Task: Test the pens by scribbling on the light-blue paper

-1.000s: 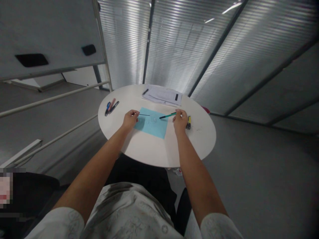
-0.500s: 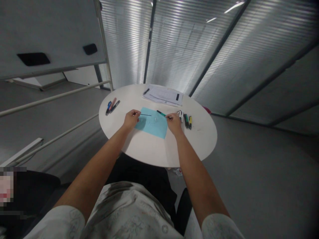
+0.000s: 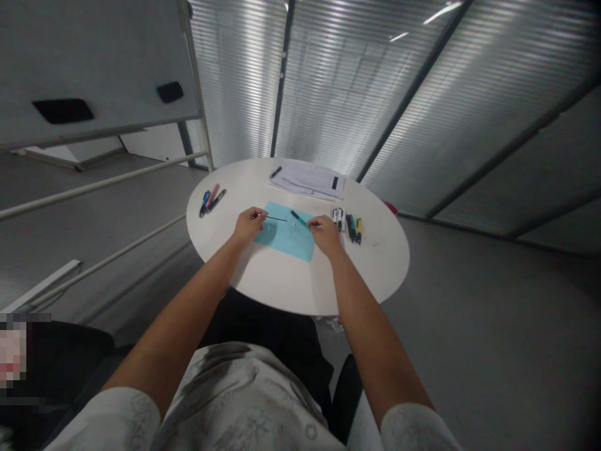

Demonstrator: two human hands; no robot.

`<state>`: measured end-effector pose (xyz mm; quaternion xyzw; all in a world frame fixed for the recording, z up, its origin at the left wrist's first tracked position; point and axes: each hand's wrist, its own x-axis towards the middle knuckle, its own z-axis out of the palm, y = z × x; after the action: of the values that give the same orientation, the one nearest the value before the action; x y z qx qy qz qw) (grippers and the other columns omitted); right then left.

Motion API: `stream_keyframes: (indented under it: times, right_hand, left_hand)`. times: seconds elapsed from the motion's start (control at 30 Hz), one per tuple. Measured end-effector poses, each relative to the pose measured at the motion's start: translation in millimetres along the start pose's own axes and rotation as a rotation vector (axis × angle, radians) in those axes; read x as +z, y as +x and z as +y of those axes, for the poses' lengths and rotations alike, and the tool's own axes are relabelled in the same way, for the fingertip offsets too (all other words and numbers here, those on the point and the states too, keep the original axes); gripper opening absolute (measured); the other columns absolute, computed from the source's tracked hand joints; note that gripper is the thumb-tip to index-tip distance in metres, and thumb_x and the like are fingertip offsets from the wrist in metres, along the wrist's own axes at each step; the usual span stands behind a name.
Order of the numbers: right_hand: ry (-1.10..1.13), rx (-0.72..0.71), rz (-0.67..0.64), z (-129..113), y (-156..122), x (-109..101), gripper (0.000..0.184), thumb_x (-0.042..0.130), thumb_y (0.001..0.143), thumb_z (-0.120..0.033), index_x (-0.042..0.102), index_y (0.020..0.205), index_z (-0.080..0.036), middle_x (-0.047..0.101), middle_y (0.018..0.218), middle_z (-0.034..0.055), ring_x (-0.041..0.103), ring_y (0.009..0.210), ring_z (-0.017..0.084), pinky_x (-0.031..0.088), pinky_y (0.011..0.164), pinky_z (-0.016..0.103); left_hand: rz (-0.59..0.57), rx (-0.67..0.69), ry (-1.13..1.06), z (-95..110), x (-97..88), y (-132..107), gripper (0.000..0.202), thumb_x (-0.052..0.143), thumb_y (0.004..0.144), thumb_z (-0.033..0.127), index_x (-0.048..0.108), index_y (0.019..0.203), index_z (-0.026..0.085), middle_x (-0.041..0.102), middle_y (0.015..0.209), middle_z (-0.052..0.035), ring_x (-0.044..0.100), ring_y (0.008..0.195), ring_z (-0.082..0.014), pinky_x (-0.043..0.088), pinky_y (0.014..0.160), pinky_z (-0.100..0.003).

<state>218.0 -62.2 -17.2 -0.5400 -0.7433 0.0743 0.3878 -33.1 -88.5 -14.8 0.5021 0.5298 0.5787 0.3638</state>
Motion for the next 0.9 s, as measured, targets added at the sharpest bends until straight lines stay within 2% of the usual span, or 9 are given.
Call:
stream_keyframes:
  times: [0.13, 0.37, 0.67, 0.9]
  right_hand:
    - [-0.007, -0.059, 0.041, -11.8, -1.5, -0.4, 0.022, 0.054, 0.085, -0.020, 0.071, 0.098, -0.023, 0.071, 0.095, 0.0047, 0.061, 0.092, 0.022, 0.041, 0.090, 0.039]
    - [-0.103, -0.167, -0.124, -32.1, -7.9, 2.3, 0.018, 0.061, 0.088, -0.037, 0.073, 0.096, -0.026, 0.073, 0.093, 0.0039, 0.058, 0.095, 0.023, 0.034, 0.092, 0.041]
    - [-0.129, -0.191, -0.171, -32.0, -5.4, 4.8, 0.017, 0.059, 0.091, -0.035, 0.073, 0.092, -0.026, 0.073, 0.096, 0.0041, 0.057, 0.097, 0.025, 0.034, 0.089, 0.041]
    - [-0.055, -0.142, -0.093, -23.8, -3.7, 7.7, 0.012, 0.060, 0.089, -0.030, 0.070, 0.089, -0.024, 0.070, 0.093, 0.0051, 0.059, 0.093, 0.022, 0.039, 0.088, 0.039]
  left_hand:
    - [-0.048, 0.015, 0.022, 5.2, 0.6, -4.2, 0.016, 0.065, 0.075, 0.032, 0.065, 0.074, 0.016, 0.051, 0.052, 0.0025, 0.047, 0.048, -0.0107, 0.032, 0.048, -0.023]
    - [-0.073, 0.029, 0.037, 2.6, 1.4, -3.5, 0.015, 0.066, 0.074, 0.032, 0.067, 0.075, 0.016, 0.055, 0.056, 0.0012, 0.048, 0.049, -0.0104, 0.032, 0.048, -0.023]
    - [-0.098, 0.041, 0.056, -4.2, 2.2, 0.4, 0.019, 0.066, 0.075, 0.036, 0.067, 0.075, 0.016, 0.059, 0.059, -0.0006, 0.048, 0.048, -0.0101, 0.031, 0.047, -0.023]
    - [-0.066, 0.040, -0.005, -4.7, 2.1, 1.1, 0.019, 0.064, 0.076, 0.034, 0.066, 0.076, 0.016, 0.061, 0.064, -0.0006, 0.048, 0.048, -0.0094, 0.033, 0.046, -0.023]
